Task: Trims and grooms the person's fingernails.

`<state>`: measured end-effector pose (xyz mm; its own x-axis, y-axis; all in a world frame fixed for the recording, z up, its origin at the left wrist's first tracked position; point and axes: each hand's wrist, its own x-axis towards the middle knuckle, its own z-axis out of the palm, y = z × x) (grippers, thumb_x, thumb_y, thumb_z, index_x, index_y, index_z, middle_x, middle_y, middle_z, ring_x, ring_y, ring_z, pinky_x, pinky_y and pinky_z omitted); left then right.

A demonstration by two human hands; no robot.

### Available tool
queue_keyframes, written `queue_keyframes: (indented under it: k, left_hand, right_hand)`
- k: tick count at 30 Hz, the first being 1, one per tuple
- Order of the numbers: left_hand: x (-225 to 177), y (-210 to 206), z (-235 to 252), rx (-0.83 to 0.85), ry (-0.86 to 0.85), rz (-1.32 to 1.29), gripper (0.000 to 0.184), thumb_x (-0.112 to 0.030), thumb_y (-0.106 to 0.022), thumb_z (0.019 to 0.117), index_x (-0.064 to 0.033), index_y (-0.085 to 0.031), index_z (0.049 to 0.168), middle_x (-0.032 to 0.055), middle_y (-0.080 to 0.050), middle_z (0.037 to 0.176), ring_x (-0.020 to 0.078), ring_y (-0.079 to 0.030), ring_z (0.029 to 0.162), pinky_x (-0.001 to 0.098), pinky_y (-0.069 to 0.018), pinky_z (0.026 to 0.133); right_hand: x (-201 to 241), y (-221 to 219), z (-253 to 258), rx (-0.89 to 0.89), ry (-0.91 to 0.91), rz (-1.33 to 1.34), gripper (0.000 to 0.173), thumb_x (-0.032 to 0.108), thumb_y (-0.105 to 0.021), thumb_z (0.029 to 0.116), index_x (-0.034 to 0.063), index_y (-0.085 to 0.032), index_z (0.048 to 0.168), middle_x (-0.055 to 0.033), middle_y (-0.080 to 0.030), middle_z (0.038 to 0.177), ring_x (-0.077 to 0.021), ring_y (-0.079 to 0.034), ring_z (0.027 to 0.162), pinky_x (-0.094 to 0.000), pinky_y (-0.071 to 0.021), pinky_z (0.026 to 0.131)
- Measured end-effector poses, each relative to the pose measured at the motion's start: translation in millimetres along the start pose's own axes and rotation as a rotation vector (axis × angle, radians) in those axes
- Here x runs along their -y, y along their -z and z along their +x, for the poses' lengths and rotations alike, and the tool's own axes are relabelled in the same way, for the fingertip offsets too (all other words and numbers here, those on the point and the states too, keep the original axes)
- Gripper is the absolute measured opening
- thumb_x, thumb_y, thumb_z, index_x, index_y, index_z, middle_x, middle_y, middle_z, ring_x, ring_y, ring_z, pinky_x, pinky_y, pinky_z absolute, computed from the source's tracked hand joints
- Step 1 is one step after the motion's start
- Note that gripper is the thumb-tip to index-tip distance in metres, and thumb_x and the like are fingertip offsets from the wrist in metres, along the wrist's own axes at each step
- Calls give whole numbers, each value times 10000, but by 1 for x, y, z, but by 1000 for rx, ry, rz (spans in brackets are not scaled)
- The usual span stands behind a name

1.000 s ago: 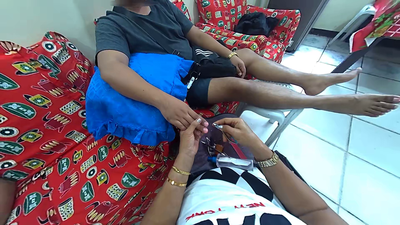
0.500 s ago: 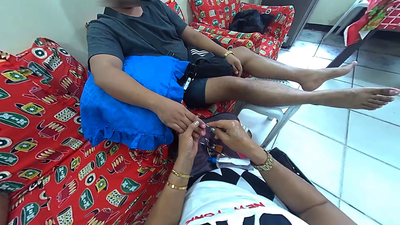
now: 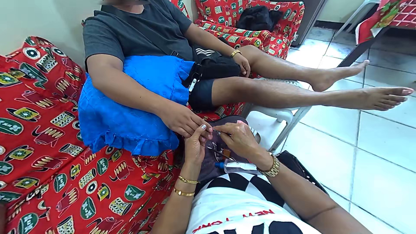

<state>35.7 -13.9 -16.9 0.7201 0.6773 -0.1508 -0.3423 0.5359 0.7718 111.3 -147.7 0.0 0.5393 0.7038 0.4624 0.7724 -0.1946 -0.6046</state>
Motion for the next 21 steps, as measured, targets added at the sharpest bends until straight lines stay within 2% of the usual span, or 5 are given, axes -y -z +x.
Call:
queue_keyframes:
  k: [7,13,17,21]
  left_hand:
    - [1,0,0,5,-14,-25,294,87,-457,995,-9,-659,803,89,-682,639,112,-653,535,214,-574,581]
    - [1,-1,0,4,-15,-19,297,84,-452,999,-8,-660,808,90,-688,648,110,-658,540,211,-575,579]
    - [2,0,1,6,-16,-14,289,78,-461,998,-7,-664,811,88,-684,643,105,-648,533,206,-567,572]
    - [2,0,1,7,-20,-7,292,80,-457,999,-7,-666,814,83,-687,650,96,-646,534,200,-563,566]
  right_hand:
    - [2,3,2,47,-112,115,257,45,-551,968,14,-787,1064,-131,-745,864,-224,-690,739,-411,-549,721]
    - [0,-1,1,5,-71,119,254,34,-553,951,9,-789,1043,-125,-742,845,-189,-674,694,-362,-548,682]
    - [-1,-4,1,-22,-52,122,255,28,-554,941,6,-791,1032,-130,-752,878,-198,-692,728,-363,-561,702]
    - [-2,-6,1,-38,-45,125,248,18,-557,931,2,-791,1011,-125,-740,844,-189,-677,706,-352,-548,675]
